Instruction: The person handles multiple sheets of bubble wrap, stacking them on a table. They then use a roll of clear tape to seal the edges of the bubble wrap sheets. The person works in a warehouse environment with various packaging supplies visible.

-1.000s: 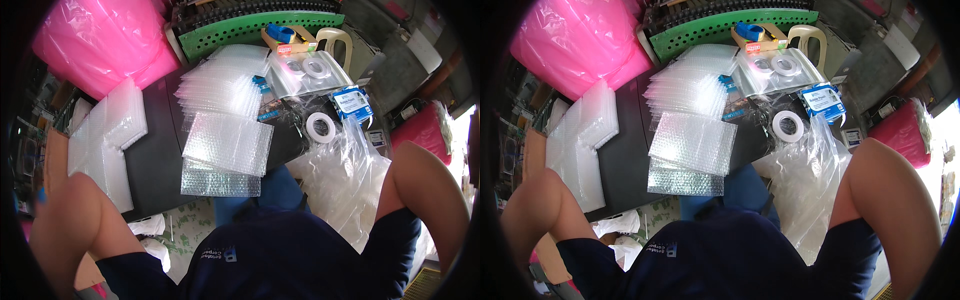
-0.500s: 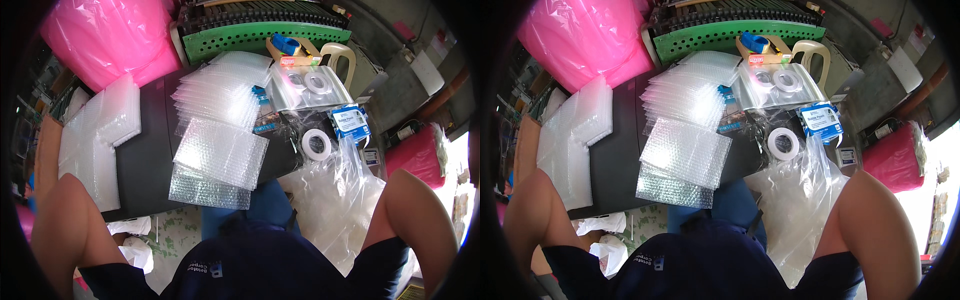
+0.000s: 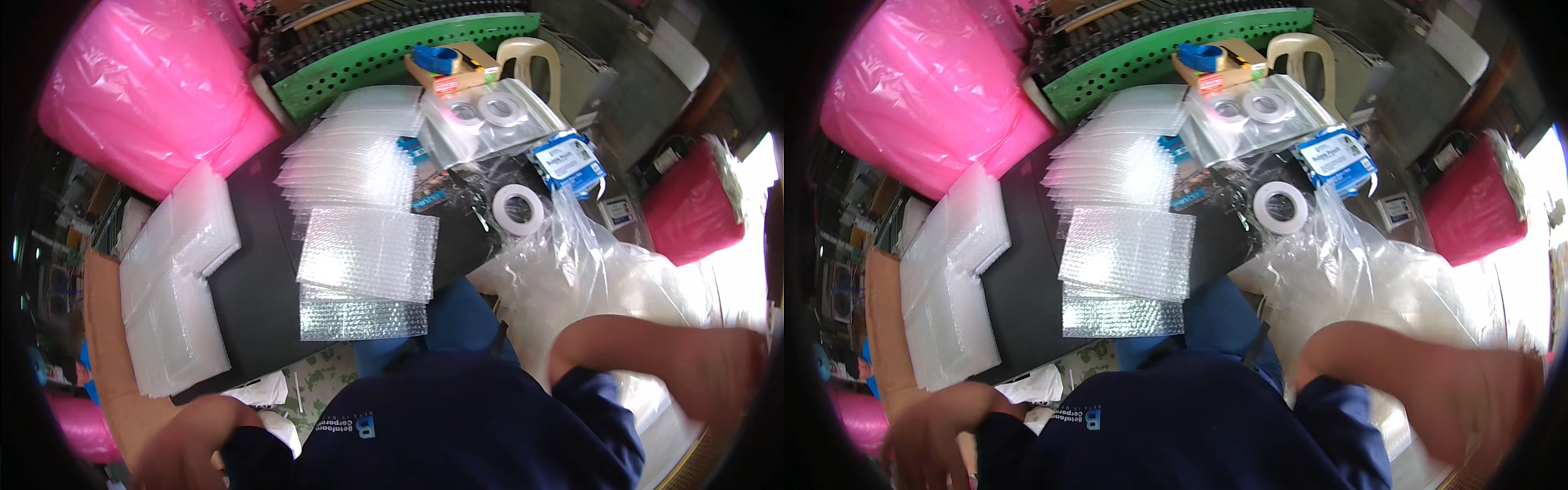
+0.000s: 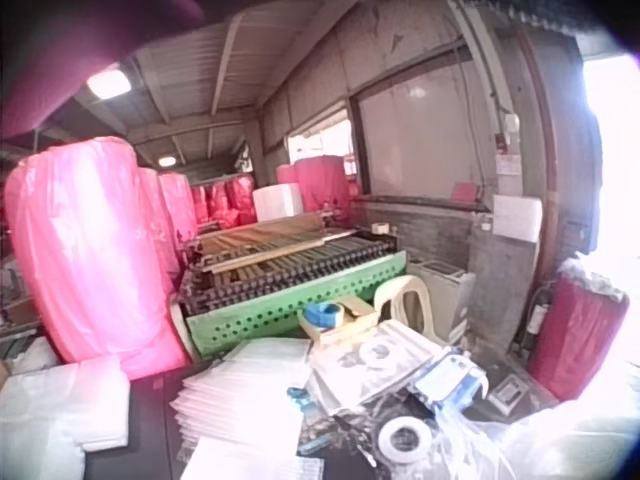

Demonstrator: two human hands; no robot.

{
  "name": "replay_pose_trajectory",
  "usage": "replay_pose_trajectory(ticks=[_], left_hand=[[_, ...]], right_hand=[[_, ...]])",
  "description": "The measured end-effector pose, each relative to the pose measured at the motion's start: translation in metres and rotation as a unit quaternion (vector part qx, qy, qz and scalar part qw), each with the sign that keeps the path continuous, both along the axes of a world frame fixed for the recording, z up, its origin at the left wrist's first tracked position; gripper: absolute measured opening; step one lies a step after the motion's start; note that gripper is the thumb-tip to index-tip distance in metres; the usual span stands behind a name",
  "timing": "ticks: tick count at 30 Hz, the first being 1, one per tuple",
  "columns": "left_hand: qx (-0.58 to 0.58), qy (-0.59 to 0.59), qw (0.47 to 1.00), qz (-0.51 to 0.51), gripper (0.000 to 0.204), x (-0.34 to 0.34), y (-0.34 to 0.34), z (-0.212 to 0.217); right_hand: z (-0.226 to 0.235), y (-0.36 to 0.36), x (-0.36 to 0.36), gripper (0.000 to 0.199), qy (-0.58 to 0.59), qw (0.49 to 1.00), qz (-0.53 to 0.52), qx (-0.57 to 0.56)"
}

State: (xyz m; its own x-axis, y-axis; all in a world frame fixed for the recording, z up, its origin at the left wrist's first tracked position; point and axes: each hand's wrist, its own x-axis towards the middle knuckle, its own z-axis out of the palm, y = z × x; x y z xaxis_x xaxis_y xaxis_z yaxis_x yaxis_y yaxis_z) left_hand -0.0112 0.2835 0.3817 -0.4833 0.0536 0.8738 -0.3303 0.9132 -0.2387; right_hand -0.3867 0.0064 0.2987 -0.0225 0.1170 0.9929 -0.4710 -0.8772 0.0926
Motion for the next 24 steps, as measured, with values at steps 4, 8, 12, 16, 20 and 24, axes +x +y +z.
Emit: replay_pose_trajectory(ticks=[4,8,12,16,20,24], left_hand=[[0.316,0.26,0.715,0.567,0.065,0.017,-0.037,-0.202],[0.608,-0.03,0.573,0.549,0.065,-0.033,-0.059,-0.333],[0.527,-0.035,0.619,0.581,0.05,-0.007,-0.087,-0.406],[0.578,0.015,0.562,0.591,0.044,-0.004,-0.112,-0.366],[0.459,0.115,0.713,0.518,0.029,-0.013,-0.125,-0.323],[0.555,0.21,0.716,0.368,0.022,-0.054,-0.129,-0.308]], right_hand=[[-0.189,-0.066,0.087,0.024,-0.105,0.79,0.206,0.568],[-0.298,-0.09,0.058,0.055,0.318,0.768,-0.081,0.55],[-0.331,-0.118,0.034,0.053,0.438,0.749,-0.108,0.485],[-0.306,-0.106,0.051,0.04,0.402,0.759,-0.121,0.498],[-0.336,-0.03,0.056,0.015,0.455,0.712,0.019,0.534],[-0.418,0.004,0.046,0.011,0.687,0.615,-0.079,0.38]])
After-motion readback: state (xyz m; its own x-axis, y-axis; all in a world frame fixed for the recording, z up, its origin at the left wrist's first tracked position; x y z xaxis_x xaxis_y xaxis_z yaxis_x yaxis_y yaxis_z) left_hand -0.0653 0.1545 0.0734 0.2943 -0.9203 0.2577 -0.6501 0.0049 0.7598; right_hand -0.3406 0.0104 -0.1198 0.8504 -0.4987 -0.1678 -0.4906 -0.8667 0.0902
